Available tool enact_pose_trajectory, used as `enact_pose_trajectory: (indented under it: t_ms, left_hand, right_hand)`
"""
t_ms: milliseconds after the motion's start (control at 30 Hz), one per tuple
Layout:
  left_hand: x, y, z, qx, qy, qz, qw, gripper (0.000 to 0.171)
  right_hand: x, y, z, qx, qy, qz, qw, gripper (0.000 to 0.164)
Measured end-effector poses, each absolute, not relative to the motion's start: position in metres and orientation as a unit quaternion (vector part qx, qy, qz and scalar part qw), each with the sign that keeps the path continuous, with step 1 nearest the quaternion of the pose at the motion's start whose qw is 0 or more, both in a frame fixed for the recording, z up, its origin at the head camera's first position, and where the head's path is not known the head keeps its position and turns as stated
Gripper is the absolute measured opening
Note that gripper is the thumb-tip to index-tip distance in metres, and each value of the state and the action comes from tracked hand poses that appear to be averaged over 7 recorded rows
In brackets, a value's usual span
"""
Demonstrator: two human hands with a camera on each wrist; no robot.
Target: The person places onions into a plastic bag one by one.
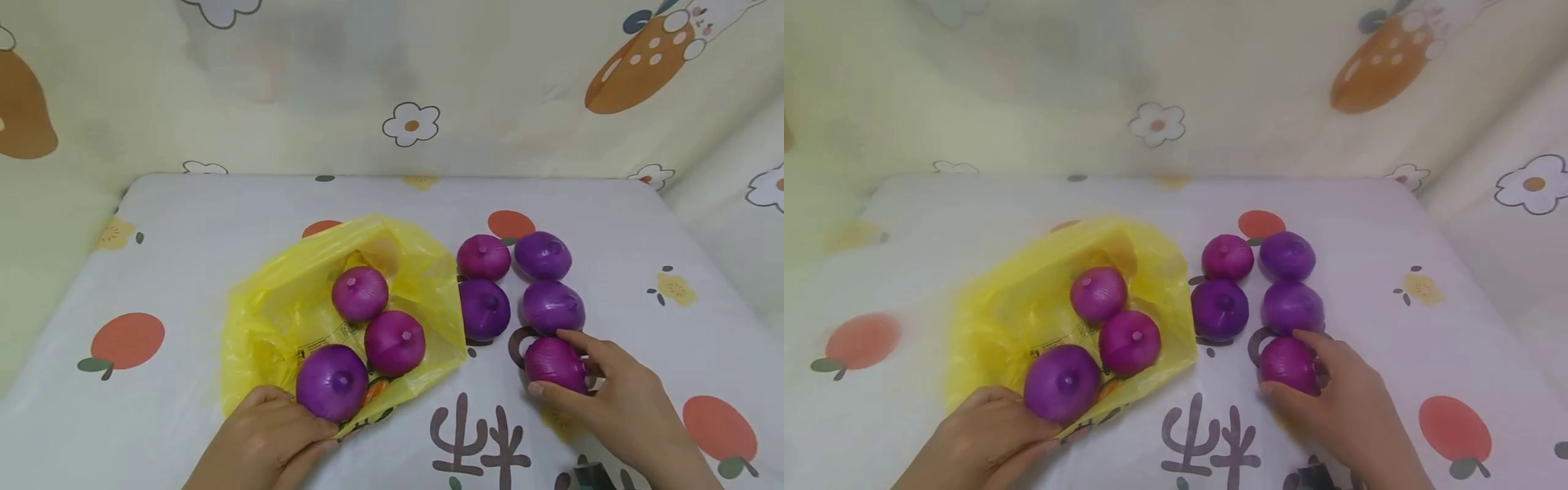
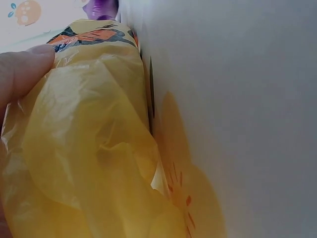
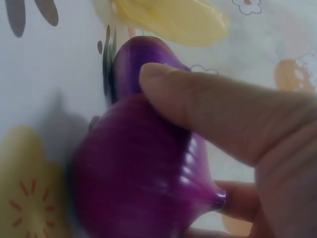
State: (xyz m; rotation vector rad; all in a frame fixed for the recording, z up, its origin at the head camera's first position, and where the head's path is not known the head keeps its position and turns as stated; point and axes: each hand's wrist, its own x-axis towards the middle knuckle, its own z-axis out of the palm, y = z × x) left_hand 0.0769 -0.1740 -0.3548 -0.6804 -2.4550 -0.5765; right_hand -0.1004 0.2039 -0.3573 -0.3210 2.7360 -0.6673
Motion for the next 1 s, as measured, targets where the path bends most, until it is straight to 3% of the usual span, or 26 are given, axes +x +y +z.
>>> enact_pose_trajectory:
  t_ms: [400, 767, 1000]
  left_hand:
    - [0.067, -0.174, -0.352, -0.270, -0.900, -0.227, 0.256, 0.032]
    - [0.070, -0.177, -0.350, -0.263, -0.907, -0.226, 0.241, 0.003]
    - [0.077, -0.178, -0.351, -0.249, -0.912, -0.226, 0.235, 0.004]
  right_hand:
    - [-0.104, 0.219, -0.364, -0.108, 0.959, -0.216, 0.149, 0.112]
    - [-0.108, 0.213, -0.366, -0.128, 0.963, -0.203, 0.126, 0.111]
    - [-0.105, 0.204, -0.368, -0.139, 0.966, -0.190, 0.106, 0.111]
